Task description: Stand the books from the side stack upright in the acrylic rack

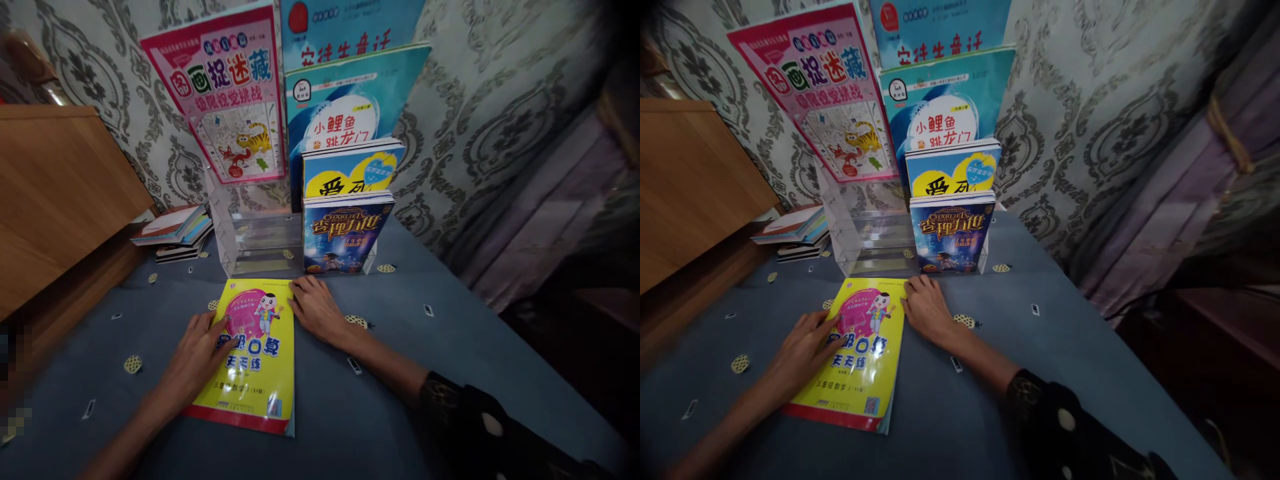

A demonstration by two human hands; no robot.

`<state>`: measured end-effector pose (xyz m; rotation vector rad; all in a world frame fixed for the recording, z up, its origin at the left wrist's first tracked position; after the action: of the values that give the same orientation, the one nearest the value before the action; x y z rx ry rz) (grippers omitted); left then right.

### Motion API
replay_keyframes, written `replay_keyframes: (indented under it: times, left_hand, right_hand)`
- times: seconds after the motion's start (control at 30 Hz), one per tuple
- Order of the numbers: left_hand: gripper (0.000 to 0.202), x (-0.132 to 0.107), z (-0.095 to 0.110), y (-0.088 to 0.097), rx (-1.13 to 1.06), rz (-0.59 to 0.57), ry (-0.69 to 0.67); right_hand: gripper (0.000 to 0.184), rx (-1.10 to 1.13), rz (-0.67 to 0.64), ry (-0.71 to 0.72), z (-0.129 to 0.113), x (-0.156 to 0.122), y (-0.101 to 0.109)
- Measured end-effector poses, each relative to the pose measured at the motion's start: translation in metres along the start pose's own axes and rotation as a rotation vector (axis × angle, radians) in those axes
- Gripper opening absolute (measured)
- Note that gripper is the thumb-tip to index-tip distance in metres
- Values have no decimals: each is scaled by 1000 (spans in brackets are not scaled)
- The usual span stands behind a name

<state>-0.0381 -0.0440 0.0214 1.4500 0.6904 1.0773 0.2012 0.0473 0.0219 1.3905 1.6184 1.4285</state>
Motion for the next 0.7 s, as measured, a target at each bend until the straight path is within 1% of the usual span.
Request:
replay_keyframes:
  times: [0.13, 0.27, 0.37, 0.5, 0.7]
  left_hand:
    - [43, 1, -1, -4, 5, 25, -27]
    - [42, -3, 2, -6, 6, 81, -62]
    - [40, -5, 2, -8, -5, 90, -64]
    - [41, 1, 1, -8, -20, 70, -72]
    - [41, 20, -4, -6, -43, 2, -60]
  right_hand:
    - [23, 8, 20, 3, 1, 0, 0]
    - [25, 1, 42, -6, 2, -4, -1]
    - [27, -12, 41, -19, 2, -7, -2]
    - [29, -27, 35, -23, 2, -5, -3]
    - [26, -33, 47, 2, 3, 3, -3]
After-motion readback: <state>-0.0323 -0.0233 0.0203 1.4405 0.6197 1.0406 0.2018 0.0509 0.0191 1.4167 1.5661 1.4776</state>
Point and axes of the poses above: each hand's wrist, its own x-axis towards the middle knuckle, its own y-axis out of the back of the hand, z = x × y, the point moved 4 cm from there along x, towards the middle knuckle, and after that the axes turned 15 degrees about -y, right-handed, at the moved point
